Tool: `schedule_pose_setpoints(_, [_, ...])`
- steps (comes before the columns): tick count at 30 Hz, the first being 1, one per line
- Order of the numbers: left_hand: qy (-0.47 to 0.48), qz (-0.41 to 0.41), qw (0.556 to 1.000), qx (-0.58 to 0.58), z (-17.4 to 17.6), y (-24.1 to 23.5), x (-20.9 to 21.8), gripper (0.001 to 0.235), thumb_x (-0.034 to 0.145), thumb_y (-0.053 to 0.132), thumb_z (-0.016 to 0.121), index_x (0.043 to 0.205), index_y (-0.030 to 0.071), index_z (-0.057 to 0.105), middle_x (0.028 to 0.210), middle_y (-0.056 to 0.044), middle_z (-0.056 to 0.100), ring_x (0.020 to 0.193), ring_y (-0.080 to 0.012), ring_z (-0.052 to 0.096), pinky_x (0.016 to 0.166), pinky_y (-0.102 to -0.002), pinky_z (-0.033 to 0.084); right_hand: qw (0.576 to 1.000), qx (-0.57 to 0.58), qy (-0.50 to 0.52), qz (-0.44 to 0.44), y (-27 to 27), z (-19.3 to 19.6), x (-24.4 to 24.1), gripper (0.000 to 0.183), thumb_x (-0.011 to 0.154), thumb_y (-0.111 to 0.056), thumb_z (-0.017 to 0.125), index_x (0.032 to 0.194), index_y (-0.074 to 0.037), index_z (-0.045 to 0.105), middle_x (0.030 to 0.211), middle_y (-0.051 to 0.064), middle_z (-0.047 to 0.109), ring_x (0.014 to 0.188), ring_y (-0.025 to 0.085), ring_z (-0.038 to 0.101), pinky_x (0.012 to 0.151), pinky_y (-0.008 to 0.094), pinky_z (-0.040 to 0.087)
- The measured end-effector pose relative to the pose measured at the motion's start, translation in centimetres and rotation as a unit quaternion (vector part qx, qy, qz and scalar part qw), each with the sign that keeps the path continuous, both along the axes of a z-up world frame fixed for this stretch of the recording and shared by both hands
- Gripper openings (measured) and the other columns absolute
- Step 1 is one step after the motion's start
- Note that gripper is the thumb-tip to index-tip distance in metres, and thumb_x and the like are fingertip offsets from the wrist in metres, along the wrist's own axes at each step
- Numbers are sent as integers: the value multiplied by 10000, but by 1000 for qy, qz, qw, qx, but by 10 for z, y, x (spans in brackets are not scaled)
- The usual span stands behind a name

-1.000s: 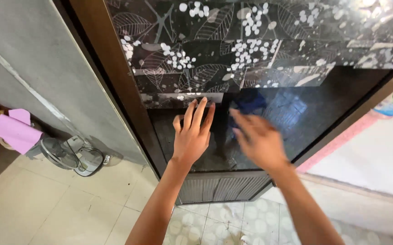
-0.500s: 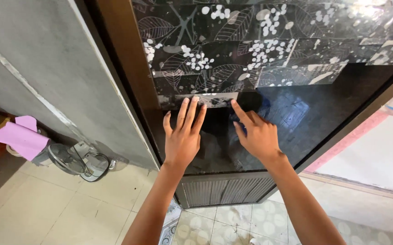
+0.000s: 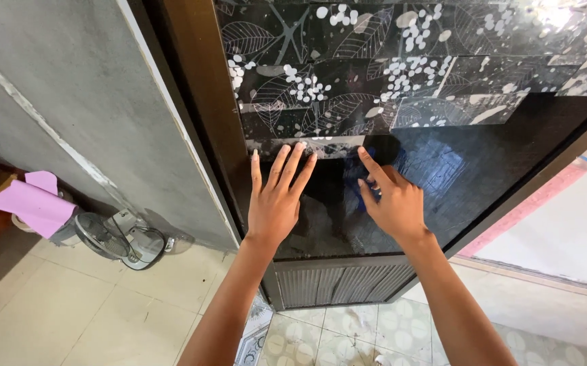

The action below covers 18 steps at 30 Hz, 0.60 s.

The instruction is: Measuring, cutting, and applying decorative adhesive film strips to a cabinet door.

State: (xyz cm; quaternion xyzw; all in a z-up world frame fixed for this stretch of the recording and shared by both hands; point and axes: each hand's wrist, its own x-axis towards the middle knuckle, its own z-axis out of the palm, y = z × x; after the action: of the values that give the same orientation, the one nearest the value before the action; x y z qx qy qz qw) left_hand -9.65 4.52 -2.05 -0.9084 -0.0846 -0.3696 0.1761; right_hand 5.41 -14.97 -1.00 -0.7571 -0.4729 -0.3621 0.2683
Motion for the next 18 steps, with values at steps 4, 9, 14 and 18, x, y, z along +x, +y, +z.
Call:
schedule_pose_setpoints(4, [-7, -4, 1000, -8, 6, -9, -2, 923, 819, 70, 812, 1617, 212, 370, 1710, -109, 249, 1578, -308, 236, 1231, -703, 102, 1000, 12, 0, -3, 11, 6, -13, 603, 918, -203, 720, 1506, -248, 590, 827, -4, 695, 672, 198, 727, 513, 364, 582])
schedule_pose_setpoints(9, [-60, -26, 998, -4, 9, -14, -2, 849, 751, 78, 798, 1537, 213, 506, 1659, -119, 364, 1531, -328, 335, 1165, -796, 151, 994, -35, -84, -53, 8, 8, 5, 575, 960, -274, 638, 1525, -351, 563, 763, -67, 617, 465, 149, 596, 478, 281, 537])
schedule_pose_setpoints(14, [-46, -30, 998, 5, 11, -11, -4, 957, 669, 73, 829, 1551, 236, 494, 1649, -114, 391, 1520, -324, 355, 1155, -810, 156, 991, -12, -35, -129, -38, -13, 42, 725, 901, -343, 709, 1589, -290, 484, 750, -18, 707, 584, 268, 708, 537, 449, 584])
schedule_pose_setpoints(18, [-43, -29, 999, 16, 12, -12, -4, 851, 749, 81, 760, 1547, 229, 505, 1629, -134, 427, 1512, -332, 374, 1160, -799, 169, 988, 46, -49, -143, -82, -40, 79, 573, 911, -270, 755, 1464, -175, 637, 944, 3, 723, 807, 262, 725, 671, 409, 600])
